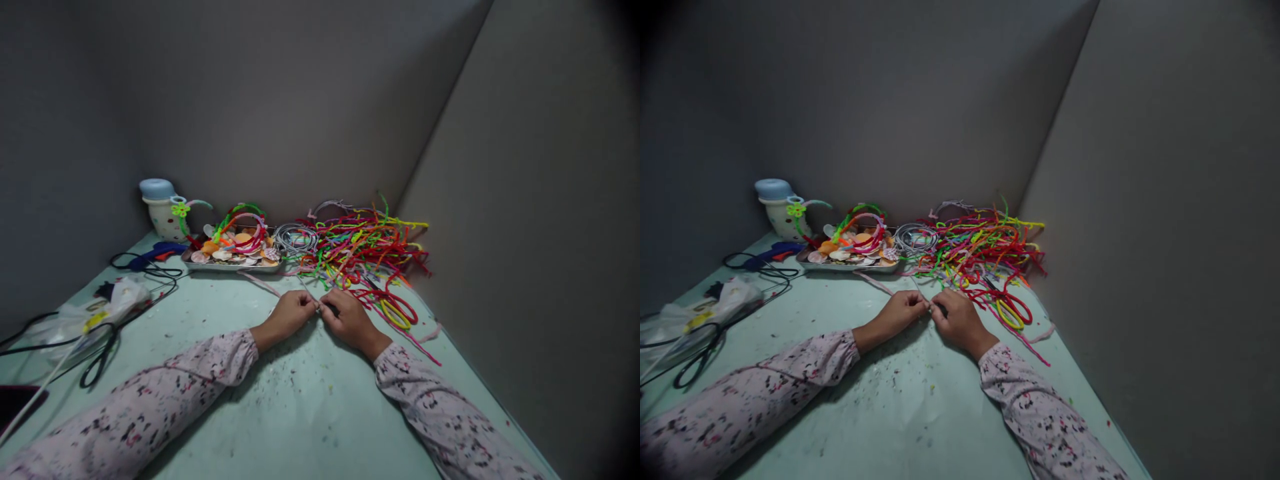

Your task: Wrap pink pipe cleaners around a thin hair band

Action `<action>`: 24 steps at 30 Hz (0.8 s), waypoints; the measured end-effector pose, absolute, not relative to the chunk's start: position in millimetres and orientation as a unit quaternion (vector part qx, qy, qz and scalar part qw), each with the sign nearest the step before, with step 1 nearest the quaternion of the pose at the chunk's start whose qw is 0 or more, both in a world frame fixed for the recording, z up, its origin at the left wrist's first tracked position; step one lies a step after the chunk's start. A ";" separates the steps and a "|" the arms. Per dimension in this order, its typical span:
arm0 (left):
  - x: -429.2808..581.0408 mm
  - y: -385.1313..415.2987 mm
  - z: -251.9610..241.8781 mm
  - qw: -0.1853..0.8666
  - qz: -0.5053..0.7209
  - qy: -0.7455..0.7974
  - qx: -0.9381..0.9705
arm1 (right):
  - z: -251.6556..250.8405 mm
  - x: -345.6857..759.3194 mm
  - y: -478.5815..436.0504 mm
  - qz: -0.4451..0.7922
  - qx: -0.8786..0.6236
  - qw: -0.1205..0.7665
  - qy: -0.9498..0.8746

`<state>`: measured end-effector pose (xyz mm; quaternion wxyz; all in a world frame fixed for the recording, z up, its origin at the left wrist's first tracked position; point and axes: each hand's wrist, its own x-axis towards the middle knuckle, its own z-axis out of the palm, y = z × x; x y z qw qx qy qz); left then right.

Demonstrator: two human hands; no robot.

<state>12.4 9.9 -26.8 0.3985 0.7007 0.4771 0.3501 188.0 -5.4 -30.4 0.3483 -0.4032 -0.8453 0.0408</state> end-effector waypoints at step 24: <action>14.9 7.4 -23.6 0.411 0.352 0.489 0.684 | -26.2 185.9 -7.7 -0.020 -0.396 0.323 -0.859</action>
